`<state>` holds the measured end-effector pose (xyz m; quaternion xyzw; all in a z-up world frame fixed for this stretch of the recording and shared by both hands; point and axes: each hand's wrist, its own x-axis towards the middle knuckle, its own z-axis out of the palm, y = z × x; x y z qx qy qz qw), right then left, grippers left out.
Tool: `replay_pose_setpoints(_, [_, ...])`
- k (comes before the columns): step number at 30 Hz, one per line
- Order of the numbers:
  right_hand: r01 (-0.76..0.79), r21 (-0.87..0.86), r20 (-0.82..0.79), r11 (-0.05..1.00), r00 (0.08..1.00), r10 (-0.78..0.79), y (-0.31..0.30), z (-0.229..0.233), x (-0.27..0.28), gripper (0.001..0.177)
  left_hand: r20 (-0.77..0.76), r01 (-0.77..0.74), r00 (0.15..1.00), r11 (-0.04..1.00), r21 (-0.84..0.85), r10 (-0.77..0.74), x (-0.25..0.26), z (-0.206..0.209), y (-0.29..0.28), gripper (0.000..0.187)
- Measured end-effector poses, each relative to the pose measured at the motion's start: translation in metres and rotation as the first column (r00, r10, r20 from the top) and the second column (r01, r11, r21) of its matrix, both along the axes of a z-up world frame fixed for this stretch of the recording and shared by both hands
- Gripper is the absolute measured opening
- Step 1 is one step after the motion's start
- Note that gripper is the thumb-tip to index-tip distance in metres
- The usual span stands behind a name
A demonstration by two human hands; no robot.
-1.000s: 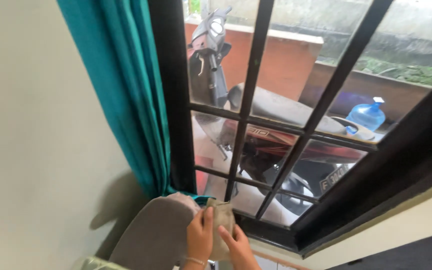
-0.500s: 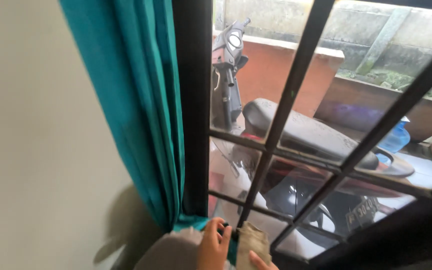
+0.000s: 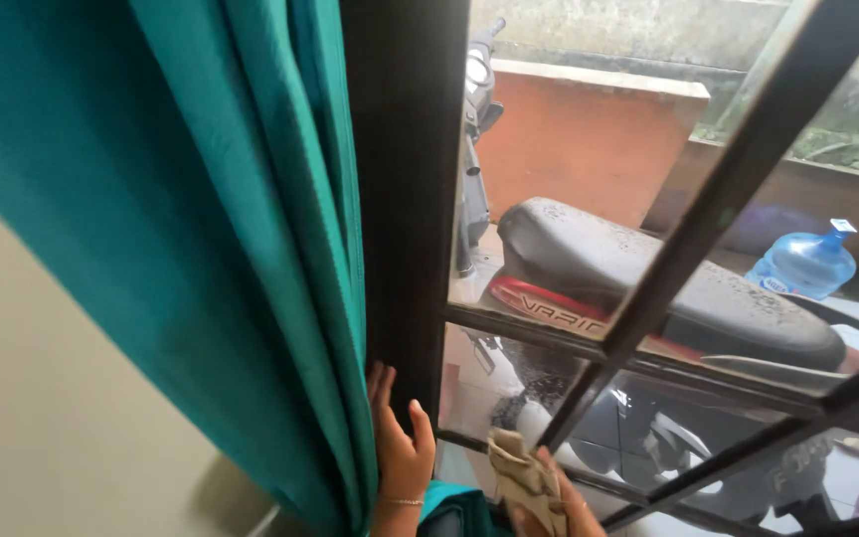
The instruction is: Cleaning glass window panes using a cloth.
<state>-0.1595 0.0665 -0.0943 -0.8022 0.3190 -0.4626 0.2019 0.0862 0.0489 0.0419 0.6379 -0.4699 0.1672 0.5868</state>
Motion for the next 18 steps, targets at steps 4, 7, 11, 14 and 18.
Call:
replay_pose_setpoints(4, [0.101,-0.26,-0.101,0.96,0.986,-0.131,-0.048,0.143,0.044,0.06,-0.049,0.077,0.996,0.997,-0.017,-0.077,0.023,-0.033,-0.013,0.051])
replay_pose_setpoints(7, [0.083,-0.467,-0.157,0.88,0.972,-0.175,-0.063,0.19,0.076,0.067,-0.14,0.242,0.963,0.968,0.072,-0.231,0.033,-0.041,-0.009,0.054])
replay_pose_setpoints(11, [0.123,-0.595,-0.163,0.794,0.949,-0.269,-0.086,0.205,0.114,0.065,-0.051,0.307,0.952,0.94,0.147,-0.303,0.033,-0.047,-0.013,0.066])
replay_pose_setpoints(14, [0.154,-0.555,-0.193,0.817,0.932,-0.306,-0.087,0.19,0.129,0.067,-0.069,0.354,0.935,0.916,0.186,-0.348,0.029,-0.045,-0.008,0.07])
replay_pose_setpoints(18, [0.068,-0.588,-0.258,0.806,0.928,-0.267,-0.092,0.152,0.137,0.063,0.011,0.268,0.961,0.938,0.221,-0.277,0.032,-0.043,-0.009,0.077])
